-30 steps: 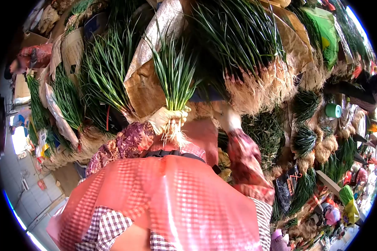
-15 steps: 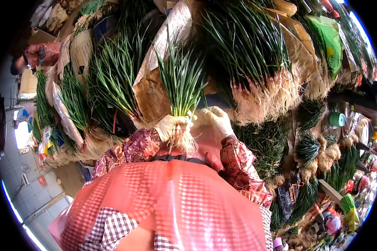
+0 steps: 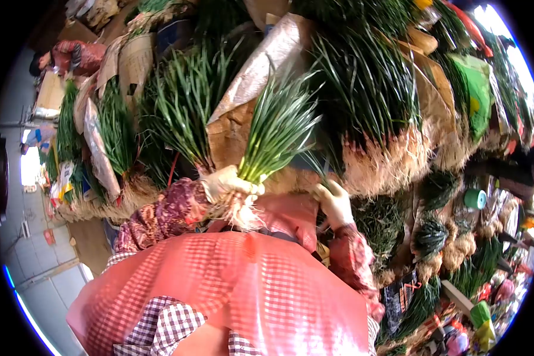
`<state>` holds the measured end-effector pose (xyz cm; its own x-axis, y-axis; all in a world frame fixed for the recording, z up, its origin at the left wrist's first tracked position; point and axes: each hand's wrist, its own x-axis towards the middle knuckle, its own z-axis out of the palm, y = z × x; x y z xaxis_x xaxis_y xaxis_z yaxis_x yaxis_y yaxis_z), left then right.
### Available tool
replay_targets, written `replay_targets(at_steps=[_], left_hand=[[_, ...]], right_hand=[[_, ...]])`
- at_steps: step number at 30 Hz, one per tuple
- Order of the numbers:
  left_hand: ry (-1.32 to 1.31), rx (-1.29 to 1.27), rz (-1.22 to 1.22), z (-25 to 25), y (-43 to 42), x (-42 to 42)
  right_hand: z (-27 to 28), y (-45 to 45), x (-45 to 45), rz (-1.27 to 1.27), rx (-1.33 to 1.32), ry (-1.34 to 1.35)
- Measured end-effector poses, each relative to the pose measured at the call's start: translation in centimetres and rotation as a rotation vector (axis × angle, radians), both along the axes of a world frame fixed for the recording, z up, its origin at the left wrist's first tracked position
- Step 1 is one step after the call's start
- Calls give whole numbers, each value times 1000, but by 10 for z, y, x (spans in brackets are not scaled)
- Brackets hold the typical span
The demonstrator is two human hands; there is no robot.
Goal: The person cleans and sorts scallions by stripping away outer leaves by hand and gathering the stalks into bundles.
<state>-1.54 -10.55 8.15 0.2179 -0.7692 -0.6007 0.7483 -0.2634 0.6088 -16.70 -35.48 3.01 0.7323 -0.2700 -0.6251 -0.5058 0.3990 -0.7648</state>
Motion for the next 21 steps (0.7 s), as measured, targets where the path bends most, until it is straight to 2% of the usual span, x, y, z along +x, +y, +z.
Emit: replay_targets(at_steps=[2, 3, 4, 5, 6, 8, 9, 10, 12, 15, 16, 18, 19, 21], left_hand=[[-97, 86, -4, 35, 28, 15], [-82, 50, 62, 36, 50, 24], [-112, 16, 125, 71, 64, 34], [-245, 111, 169, 88, 88, 46], [-369, 201, 210, 102, 111, 55], [-408, 1, 435, 143, 130, 61], [-461, -61, 489, 150, 139, 65], [-513, -125, 543, 155, 148, 70], [-529, -96, 569, 137, 173, 86], [-276, -189, 699, 74, 165, 82], [-370, -7, 700, 57, 154, 74], [-214, 66, 763, -32, 140, 66], [-270, 345, 673, -90, 138, 61], [-218, 498, 732, -154, 131, 53]], right_hand=[[-8, -22, -35, 260, -150, 25], [-29, -35, -62, 421, -187, 144], [-43, -42, -85, 451, -202, 203], [-89, -59, -128, 445, -209, 200], [-95, -66, -147, 636, -456, 283], [-107, -78, -183, 1055, -961, 478], [-115, -83, -197, 1135, -1065, 542], [-118, -80, -201, 1115, -1059, 569], [-121, -74, -210, 1008, -978, 605], [-123, -66, -214, 922, -913, 617], [-123, -65, -214, 912, -905, 624], [-122, -61, -217, 901, -891, 639], [-121, -60, -218, 900, -887, 646], [-120, -58, -223, 902, -886, 669]])
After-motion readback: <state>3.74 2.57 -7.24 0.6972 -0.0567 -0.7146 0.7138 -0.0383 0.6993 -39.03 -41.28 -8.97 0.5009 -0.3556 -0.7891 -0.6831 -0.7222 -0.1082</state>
